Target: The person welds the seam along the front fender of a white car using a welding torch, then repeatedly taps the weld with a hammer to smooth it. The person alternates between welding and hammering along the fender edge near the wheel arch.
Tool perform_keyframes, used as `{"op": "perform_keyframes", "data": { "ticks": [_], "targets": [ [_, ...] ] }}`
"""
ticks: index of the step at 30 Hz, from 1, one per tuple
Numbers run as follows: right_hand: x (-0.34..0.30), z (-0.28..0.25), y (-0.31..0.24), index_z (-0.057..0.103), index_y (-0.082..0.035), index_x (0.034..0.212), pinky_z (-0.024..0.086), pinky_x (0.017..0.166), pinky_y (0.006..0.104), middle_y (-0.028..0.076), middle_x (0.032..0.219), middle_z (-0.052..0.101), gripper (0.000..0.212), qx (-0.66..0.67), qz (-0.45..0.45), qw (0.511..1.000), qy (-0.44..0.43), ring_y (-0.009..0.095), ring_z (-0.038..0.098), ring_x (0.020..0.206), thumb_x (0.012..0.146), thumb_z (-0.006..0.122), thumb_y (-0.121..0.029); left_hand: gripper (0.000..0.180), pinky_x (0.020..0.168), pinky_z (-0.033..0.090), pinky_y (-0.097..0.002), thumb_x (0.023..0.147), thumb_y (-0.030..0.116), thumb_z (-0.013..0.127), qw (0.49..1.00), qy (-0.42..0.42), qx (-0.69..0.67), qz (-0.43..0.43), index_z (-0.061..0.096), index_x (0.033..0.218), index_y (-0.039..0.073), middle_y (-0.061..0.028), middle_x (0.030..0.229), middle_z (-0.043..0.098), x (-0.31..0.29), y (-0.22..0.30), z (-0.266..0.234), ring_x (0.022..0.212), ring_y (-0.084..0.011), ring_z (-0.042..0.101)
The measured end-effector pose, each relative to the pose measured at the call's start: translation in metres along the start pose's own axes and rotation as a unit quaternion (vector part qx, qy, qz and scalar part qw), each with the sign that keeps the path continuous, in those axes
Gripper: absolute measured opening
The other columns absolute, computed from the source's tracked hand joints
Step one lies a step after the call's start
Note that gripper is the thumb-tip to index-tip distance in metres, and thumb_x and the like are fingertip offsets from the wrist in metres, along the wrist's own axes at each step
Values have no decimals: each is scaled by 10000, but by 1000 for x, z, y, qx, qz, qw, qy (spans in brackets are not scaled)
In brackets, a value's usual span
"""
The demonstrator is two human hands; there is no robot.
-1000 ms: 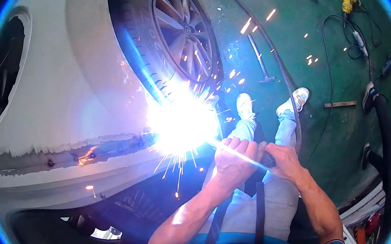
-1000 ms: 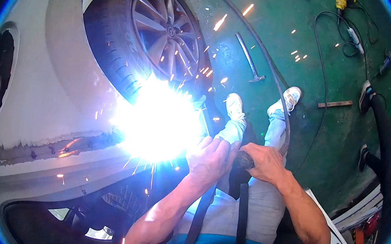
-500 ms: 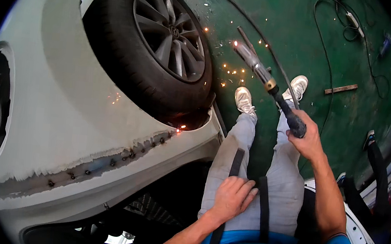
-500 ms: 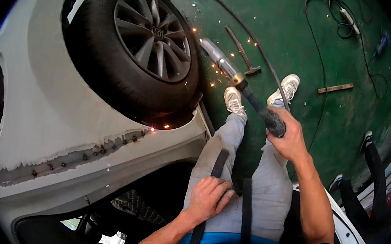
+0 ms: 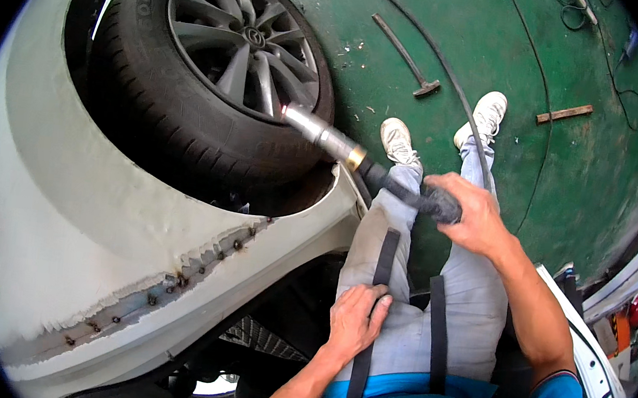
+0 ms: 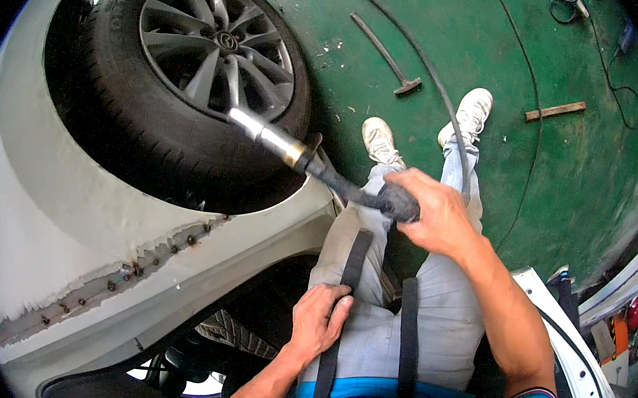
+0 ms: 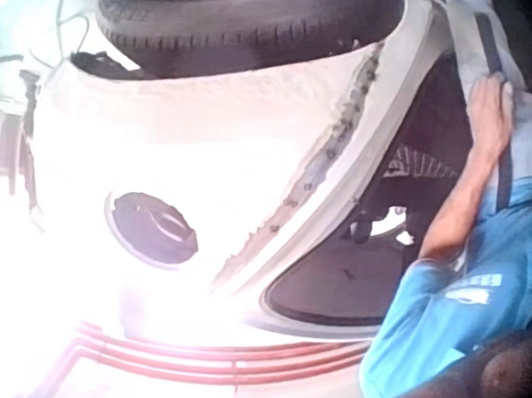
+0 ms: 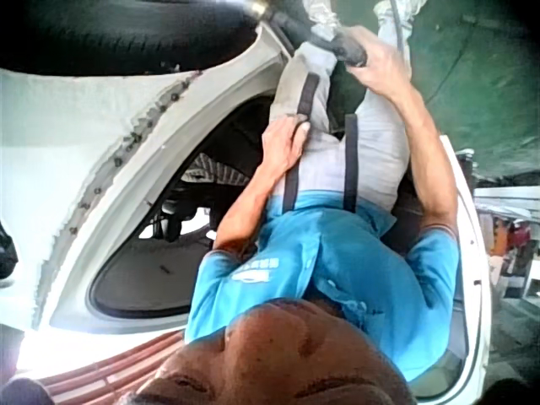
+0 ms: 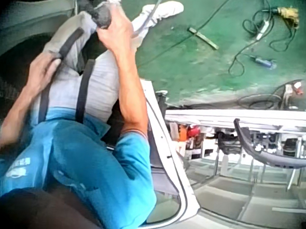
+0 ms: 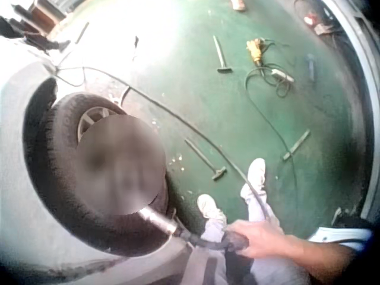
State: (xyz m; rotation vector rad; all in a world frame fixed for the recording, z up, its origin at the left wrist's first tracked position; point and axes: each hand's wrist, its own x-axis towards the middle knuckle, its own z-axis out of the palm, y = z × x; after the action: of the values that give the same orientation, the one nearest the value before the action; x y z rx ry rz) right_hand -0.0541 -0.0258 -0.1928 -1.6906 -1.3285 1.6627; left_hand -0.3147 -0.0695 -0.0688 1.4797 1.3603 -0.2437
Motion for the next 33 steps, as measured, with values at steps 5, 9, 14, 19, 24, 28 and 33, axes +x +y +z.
{"op": "perform_keyframes", "data": {
  "ticks": [5, 9, 14, 19, 24, 28, 33],
  "targets": [
    [-26, 10, 6, 623, -85, 1183, 549, 770, 442, 105, 1058, 687, 527, -23, -50, 997, -61, 359, 685, 962, 680, 769, -25, 350, 933, 500, -445, 777, 116, 792, 971, 128, 100, 173, 714, 1108, 33, -139, 1090, 672, 21, 42, -23, 1032, -314, 633],
    [-40, 14, 0, 622, -109, 1170, 548, 737, 431, 63, 1016, 682, 533, -79, -67, 987, -122, 325, 694, 921, 662, 774, -56, 393, 1047, 433, -477, 784, 216, 795, 944, 166, 177, 223, 724, 1133, 49, -134, 1166, 670, 68, 72, -50, 1133, -308, 610],
    [-37, 21, -2, 629, -108, 1152, 546, 731, 430, 62, 988, 670, 509, -72, -72, 988, -113, 312, 694, 898, 671, 794, -99, 185, 858, 464, -416, 823, 201, 793, 945, 147, 207, 206, 692, 903, 68, -56, 772, 585, 100, 50, -47, 769, -245, 595],
    [-35, 24, -2, 633, -97, 1140, 547, 739, 430, 66, 999, 675, 513, -61, -72, 989, -112, 313, 694, 912, 662, 817, -127, 249, 699, 414, -381, 814, 203, 807, 937, 167, 220, 214, 598, 727, 99, -41, 631, 464, 103, 40, -43, 630, -237, 514],
    [-37, 25, -2, 634, -91, 1139, 548, 743, 431, 71, 1009, 680, 511, -68, -70, 988, -117, 316, 695, 922, 661, 812, -105, 276, 686, 405, -380, 812, 205, 808, 940, 167, 213, 209, 577, 699, 106, -41, 638, 475, 99, 38, -40, 632, -236, 513],
    [-35, 24, -4, 634, -85, 1136, 548, 742, 431, 75, 1011, 683, 504, -62, -71, 989, -112, 319, 695, 925, 661, 802, -84, 273, 686, 406, -378, 811, 205, 807, 939, 173, 211, 210, 578, 702, 105, -43, 638, 475, 100, 38, -42, 635, -237, 515],
    [-34, 24, -6, 638, -84, 1125, 545, 736, 433, 79, 980, 675, 483, -58, -72, 990, -106, 320, 693, 919, 666, 789, -74, 262, 687, 409, -378, 808, 201, 808, 939, 172, 209, 211, 586, 710, 102, -43, 639, 478, 101, 38, -42, 636, -237, 516]
  ]
}}
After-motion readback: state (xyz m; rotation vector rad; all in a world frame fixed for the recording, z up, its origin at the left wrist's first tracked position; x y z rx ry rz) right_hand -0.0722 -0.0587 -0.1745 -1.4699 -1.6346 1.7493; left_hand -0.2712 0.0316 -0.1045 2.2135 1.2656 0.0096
